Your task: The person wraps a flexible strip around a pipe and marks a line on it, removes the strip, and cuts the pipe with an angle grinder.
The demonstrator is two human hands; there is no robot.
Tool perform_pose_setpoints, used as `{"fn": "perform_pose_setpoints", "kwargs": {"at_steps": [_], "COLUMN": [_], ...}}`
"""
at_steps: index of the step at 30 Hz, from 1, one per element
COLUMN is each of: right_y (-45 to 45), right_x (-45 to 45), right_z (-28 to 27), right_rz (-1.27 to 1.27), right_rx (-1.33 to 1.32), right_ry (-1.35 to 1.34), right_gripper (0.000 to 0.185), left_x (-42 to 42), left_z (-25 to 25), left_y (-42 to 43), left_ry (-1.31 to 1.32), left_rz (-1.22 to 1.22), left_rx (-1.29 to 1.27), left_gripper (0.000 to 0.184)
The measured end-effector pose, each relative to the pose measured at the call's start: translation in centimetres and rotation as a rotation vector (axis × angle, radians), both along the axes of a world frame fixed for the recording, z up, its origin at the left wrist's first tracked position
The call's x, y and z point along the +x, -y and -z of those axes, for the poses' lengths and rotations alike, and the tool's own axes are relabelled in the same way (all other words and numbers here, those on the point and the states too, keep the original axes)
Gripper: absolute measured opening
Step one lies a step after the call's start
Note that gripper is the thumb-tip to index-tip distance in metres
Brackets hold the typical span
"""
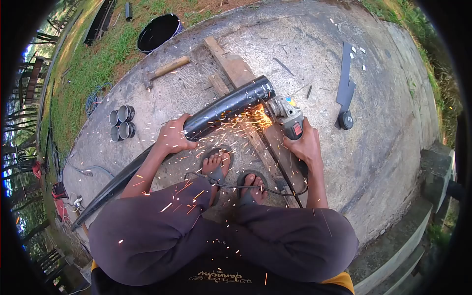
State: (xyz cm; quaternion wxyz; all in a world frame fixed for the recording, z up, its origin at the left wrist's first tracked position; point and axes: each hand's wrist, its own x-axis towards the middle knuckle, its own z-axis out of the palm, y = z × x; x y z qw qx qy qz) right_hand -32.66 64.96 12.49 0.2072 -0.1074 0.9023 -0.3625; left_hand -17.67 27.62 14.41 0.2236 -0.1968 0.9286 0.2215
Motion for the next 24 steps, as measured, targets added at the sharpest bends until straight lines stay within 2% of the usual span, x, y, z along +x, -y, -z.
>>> {"fn": "perform_pose_setpoints", "kwargs": {"at_steps": [5,8,11,12,15,21,24], "right_y": [-0.2,0.0,-0.2,-0.2,0.0,0.0,-0.1], "right_x": [0.0,-0.1,-0.1,0.0,-0.2,-0.1,-0.1], "right_z": [0.5,-0.1,0.3,0.3,-0.1,-0.1,0.3], "right_rz": [0.001,-0.019,-0.020,-0.020,-0.022,-0.018,-0.018], "right_rx": [-0.026,-0.016,0.012,0.020,0.040,0.014,0.011], "right_ry": [0.009,-0.037,-0.036,-0.031,-0.011,-0.017,-0.027], "right_gripper": [0.062,0.062,0.062,0.062,0.062,0.062,0.061], "left_x": [0.3,0.2,0.0,-0.6,-0.7,0.1,0.0], "left_z": [0.2,-0.2,1.3,1.2,0.6,1.8,1.3], "left_y": [-0.3,0.5,2.9,2.9,2.0,2.4,1.8], "left_ry": [-0.043,-0.049,-0.025,0.048,0.083,-0.020,0.010], "left_rz": [-0.020,0.013,-0.063,-0.030,0.004,-0.001,0.007], "left_rx": [-0.009,0.113,0.478,0.452,0.262,0.236,0.118], "left_gripper": [0.084,0.088,0.088,0.084,0.087,0.080,0.080]}}
